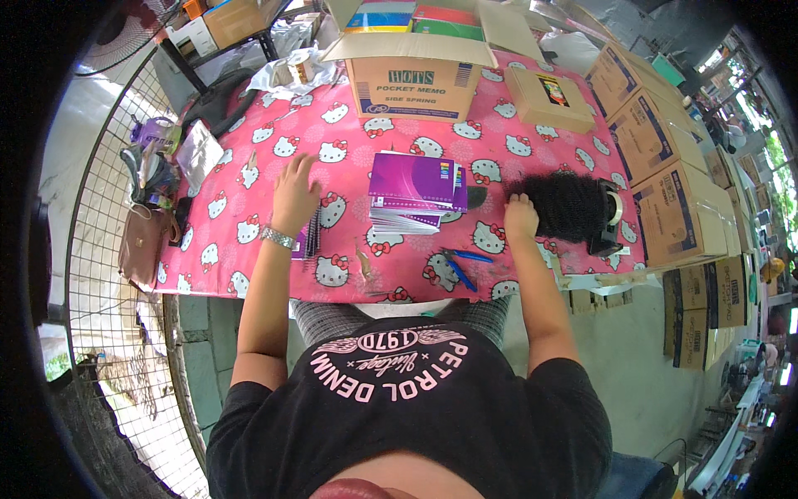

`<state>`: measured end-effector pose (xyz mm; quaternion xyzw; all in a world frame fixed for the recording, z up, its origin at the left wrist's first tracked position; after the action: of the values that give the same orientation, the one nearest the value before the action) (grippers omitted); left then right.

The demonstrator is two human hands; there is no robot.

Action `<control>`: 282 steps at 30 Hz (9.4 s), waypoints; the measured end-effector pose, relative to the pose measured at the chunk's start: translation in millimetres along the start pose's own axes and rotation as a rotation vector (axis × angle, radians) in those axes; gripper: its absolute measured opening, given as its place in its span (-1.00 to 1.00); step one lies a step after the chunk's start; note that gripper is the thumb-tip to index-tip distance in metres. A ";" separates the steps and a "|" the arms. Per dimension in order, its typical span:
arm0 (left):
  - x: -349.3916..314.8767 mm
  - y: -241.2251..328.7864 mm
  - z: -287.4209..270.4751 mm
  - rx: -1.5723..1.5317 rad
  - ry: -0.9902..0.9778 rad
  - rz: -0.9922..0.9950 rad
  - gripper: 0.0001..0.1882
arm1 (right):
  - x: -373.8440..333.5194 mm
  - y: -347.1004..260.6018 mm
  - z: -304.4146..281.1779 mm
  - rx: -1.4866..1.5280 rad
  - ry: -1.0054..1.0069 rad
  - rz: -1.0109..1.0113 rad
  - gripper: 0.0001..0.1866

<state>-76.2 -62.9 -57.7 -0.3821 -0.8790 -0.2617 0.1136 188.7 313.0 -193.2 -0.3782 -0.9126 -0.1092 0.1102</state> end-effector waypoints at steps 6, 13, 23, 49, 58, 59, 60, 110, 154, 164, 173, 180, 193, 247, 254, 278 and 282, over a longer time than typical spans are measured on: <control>-7.0 122.6 1.6 -0.146 -0.109 0.579 -0.68 | 17.4 -8.4 -39.9 0.144 -0.074 0.095 -0.83; -4.4 128.1 3.3 0.021 -0.195 0.757 -0.74 | 12.4 -12.5 -141.9 0.749 0.305 -0.058 -0.72; 36.9 150.1 -37.9 -0.014 -0.098 0.571 -0.78 | -43.4 -95.6 -206.8 1.450 -0.023 0.027 -0.36; 37.7 154.7 -5.1 -0.150 -0.015 0.627 -0.84 | 2.3 -84.8 -228.5 1.353 -0.432 -0.125 -0.67; 38.6 155.2 -4.6 -0.162 -0.021 0.610 -0.84 | 8.0 -91.7 -229.8 1.129 0.122 -0.401 -0.68; 38.0 154.8 -4.9 -0.157 -0.009 0.611 -0.84 | 6.1 -92.1 -230.2 1.122 0.126 -0.401 -0.68; 37.6 154.8 -5.5 -0.156 -0.015 0.610 -0.84 | 2.6 -92.5 -231.3 1.114 0.131 -0.401 -0.68; 29.6 159.6 -10.7 -0.249 -0.014 0.386 -0.54 | 58.8 -45.9 -230.1 1.682 -0.728 -0.455 -0.43; 35.2 107.3 -5.4 -0.873 -0.144 -0.149 -0.77 | -42.4 -76.7 -14.2 0.527 -0.110 -0.239 -0.32; 31.8 107.6 15.2 -0.831 -0.011 -0.025 -0.72 | -149.6 -56.9 -81.0 0.699 -0.003 -0.192 -0.44; 34.9 107.3 15.4 -0.794 0.031 0.048 -0.70 | -50.7 -129.4 -237.1 0.930 0.367 -0.354 -0.50; 28.0 104.9 12.5 -0.822 0.064 0.078 -0.77 | -35.6 -158.4 -243.5 0.763 0.380 -0.428 -0.48; -2.1 104.6 -13.4 -0.573 0.408 0.299 -0.69 | -43.4 -143.4 -236.2 1.493 -0.269 -0.228 -0.67; 30.0 158.4 0.8 -0.174 0.019 0.611 -0.84 | 2.6 -79.7 -228.9 1.094 0.067 -0.428 -0.68; 28.8 157.1 0.6 -0.197 0.034 0.626 -0.83 | -1.5 -84.4 -224.6 1.004 0.296 -0.512 -0.73; 21.1 172.0 -2.7 -0.060 0.021 0.536 -0.69 | -2.7 -77.7 -257.1 1.030 -0.307 -0.251 -0.54; 21.3 168.9 -0.1 -0.079 -0.020 0.501 -0.70 | -6.2 -82.5 -257.0 0.859 0.009 -0.474 -0.57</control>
<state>32.8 46.5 14.0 -0.5950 -0.7469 -0.2556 0.1512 164.5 179.3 40.1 -0.0801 -0.9357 0.2533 0.2321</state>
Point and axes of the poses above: each hand's wrist, its own x-axis towards the middle knuckle, its own z-axis out of the palm, y = z × x, the point moved 1 cm from there along x, towards the middle knuckle, and after that the axes turned 4 degrees about -x, right-handed, at the moved point
